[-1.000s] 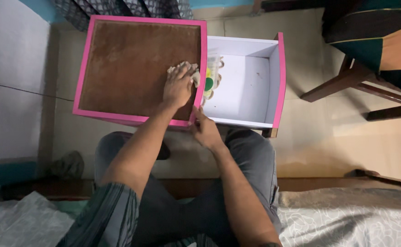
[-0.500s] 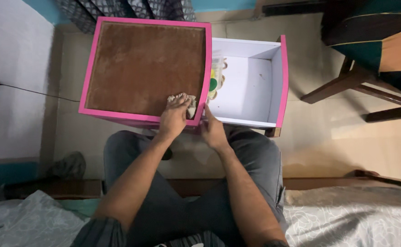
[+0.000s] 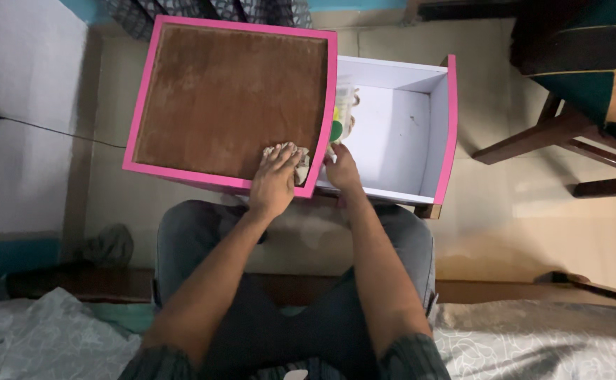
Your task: The person sits on the floor and wipes the top surface of a pink wooden nightstand with a cloth. They spray a cleaning solution from a bottle onto the cloth and continue wiping the surface thoroughly. The person also wipes the edges and the side of the nightstand.
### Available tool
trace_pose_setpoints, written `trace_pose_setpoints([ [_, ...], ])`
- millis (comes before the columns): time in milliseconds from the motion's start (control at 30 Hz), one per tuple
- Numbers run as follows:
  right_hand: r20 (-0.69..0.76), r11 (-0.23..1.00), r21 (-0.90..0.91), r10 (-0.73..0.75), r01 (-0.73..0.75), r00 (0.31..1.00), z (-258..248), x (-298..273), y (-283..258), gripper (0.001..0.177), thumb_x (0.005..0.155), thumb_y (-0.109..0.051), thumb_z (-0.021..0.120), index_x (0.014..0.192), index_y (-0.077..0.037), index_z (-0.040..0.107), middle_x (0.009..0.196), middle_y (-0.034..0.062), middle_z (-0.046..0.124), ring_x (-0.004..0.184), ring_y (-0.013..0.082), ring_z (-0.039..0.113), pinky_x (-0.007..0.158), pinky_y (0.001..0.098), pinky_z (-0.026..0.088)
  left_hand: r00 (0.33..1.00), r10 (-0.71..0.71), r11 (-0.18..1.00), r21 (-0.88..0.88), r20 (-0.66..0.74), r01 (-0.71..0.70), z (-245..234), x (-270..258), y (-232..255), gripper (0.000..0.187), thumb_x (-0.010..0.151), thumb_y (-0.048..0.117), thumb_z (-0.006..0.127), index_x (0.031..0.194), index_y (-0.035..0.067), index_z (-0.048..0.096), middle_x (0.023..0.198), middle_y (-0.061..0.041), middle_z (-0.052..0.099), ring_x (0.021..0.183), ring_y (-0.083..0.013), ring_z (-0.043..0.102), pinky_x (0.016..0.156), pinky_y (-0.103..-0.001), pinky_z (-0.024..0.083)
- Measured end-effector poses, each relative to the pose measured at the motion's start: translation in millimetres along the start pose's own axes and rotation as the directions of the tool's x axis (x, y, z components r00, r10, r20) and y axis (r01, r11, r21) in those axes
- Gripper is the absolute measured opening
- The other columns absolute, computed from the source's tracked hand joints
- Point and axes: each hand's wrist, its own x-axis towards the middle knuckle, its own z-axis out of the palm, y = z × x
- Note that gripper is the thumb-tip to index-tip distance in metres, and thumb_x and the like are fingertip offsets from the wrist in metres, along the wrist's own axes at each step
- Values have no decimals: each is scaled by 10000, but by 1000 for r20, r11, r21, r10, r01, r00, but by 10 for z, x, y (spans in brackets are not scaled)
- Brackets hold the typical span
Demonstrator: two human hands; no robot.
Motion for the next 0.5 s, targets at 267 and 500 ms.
trace_pose_setpoints([
  [267, -560, 975, 128, 220, -179, 798, -292, -233, -55, 299, 874, -82, 736, 1155, 15, 766, 929, 192, 775, 870, 283, 755, 837, 390, 571, 1000, 11, 1000, -4, -28, -11, 78, -41, -67, 467, 934, 47, 590, 1399, 87, 616, 1490, -140, 563, 1415, -381, 479, 1200, -536, 358],
  [500, -701, 913, 407, 337, -36, 629, -1043, -554, -96, 378, 794, -60, 803, 1136, 67, 702, 1014, 194, 756, 853, 281, 739, 765, 377, 604, 999, 9, 1000, 15, -32, -9, 141, -56, -101, 454, 938, 66, 586, 1389, 106, 628, 1490, -130, 563, 1412, -363, 483, 1208, -537, 345],
])
